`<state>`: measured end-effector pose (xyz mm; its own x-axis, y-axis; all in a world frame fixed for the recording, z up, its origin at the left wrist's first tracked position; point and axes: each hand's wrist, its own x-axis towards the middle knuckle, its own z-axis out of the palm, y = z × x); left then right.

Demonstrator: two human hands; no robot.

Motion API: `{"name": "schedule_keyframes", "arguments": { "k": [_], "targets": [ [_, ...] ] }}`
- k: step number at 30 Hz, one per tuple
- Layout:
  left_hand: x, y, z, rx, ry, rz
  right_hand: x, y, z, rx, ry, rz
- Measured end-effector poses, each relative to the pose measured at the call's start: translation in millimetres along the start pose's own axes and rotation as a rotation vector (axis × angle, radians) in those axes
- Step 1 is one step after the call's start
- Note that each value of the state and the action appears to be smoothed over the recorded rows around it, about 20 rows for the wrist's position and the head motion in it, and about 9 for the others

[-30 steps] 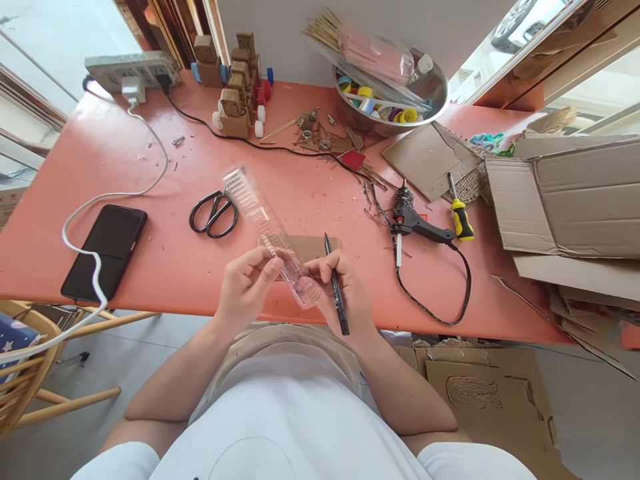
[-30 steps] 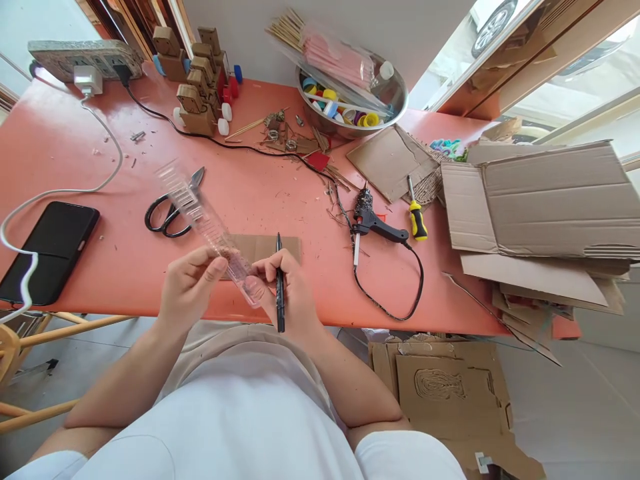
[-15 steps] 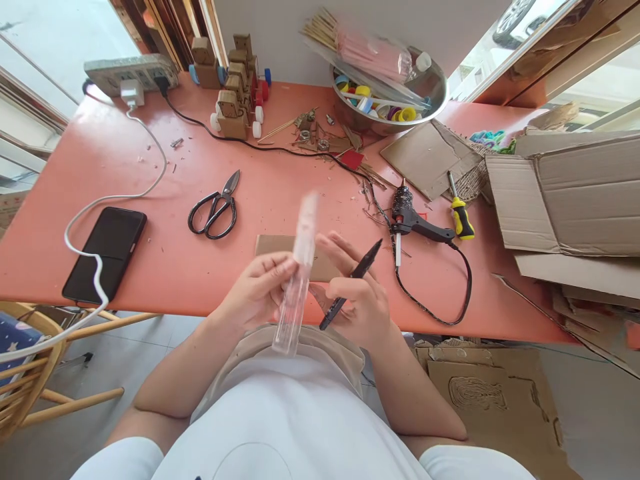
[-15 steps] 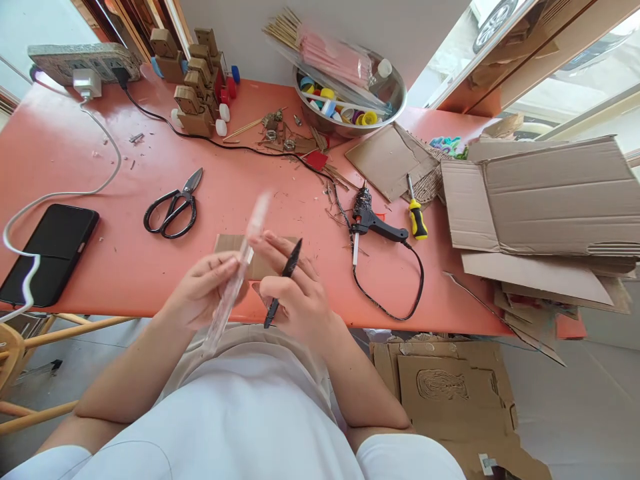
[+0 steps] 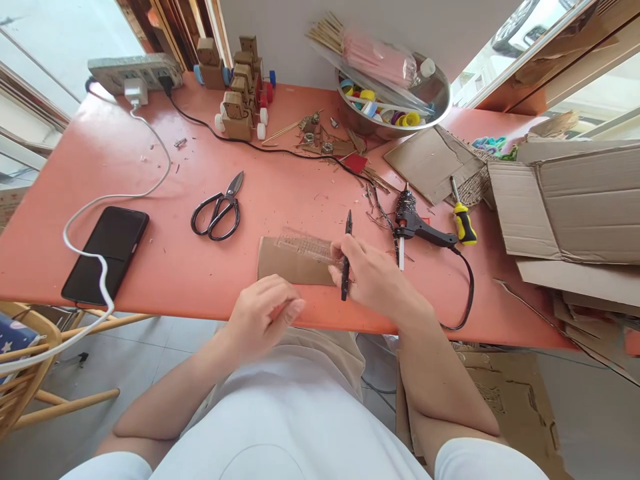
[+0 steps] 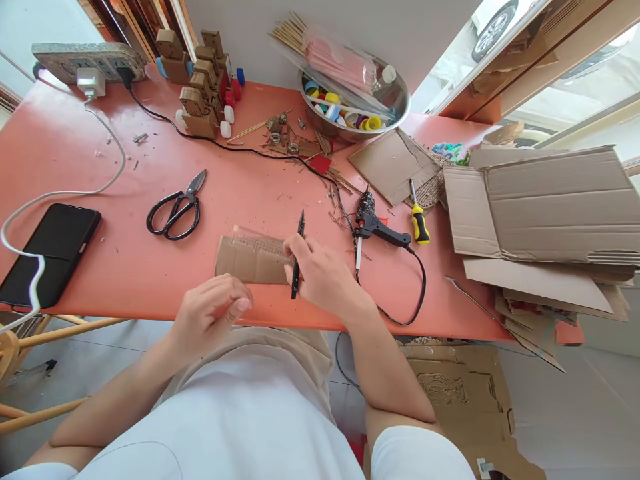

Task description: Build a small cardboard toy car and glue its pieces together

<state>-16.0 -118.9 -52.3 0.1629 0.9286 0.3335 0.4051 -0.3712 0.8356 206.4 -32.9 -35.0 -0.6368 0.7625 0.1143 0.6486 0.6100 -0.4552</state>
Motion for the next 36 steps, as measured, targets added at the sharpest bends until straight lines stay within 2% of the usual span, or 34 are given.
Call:
{"name": "schedule_keyframes", "arguments": {
  "k": [2,3,6,9,12,18,24,36],
  "targets": [
    [-6.5,-4.2,1.4,0.190,0.044,0.206,5.6,-0.6,0.0,-0.041,-0.097,-0.025],
    [-9.3,-6.8,2.4,0.285,0.063,0.257,8.4,-1.7,1.1,-0.064,-0.126,-0.049],
    [-16.2,-16.7,5.4,0.568,0.056,0.232,14.7,-4.2,7.5,-0.128,-0.148,-0.128],
    [-21.9,-26.6,7.2,0.713,-0.015,0.181,14.0,-1.2,12.7,-0.152,-0.085,-0.188],
    [-25.7,-31.8,7.5,0.722,-0.074,0.182,4.3,7.4,11.8,-0.126,-0.004,-0.192],
    [-24.2,-31.2,4.6,0.749,-0.145,0.174,-21.9,25.3,8.4,-0.150,0.118,-0.070],
    [-21.4,-30.6,5.1,0.755,-0.205,0.146,-25.3,30.1,19.7,-0.226,0.329,-0.190],
    [-20.7,-25.8,11.6,0.806,-0.173,0.156,-20.1,33.4,23.3,-0.160,0.426,-0.242]
  ]
}}
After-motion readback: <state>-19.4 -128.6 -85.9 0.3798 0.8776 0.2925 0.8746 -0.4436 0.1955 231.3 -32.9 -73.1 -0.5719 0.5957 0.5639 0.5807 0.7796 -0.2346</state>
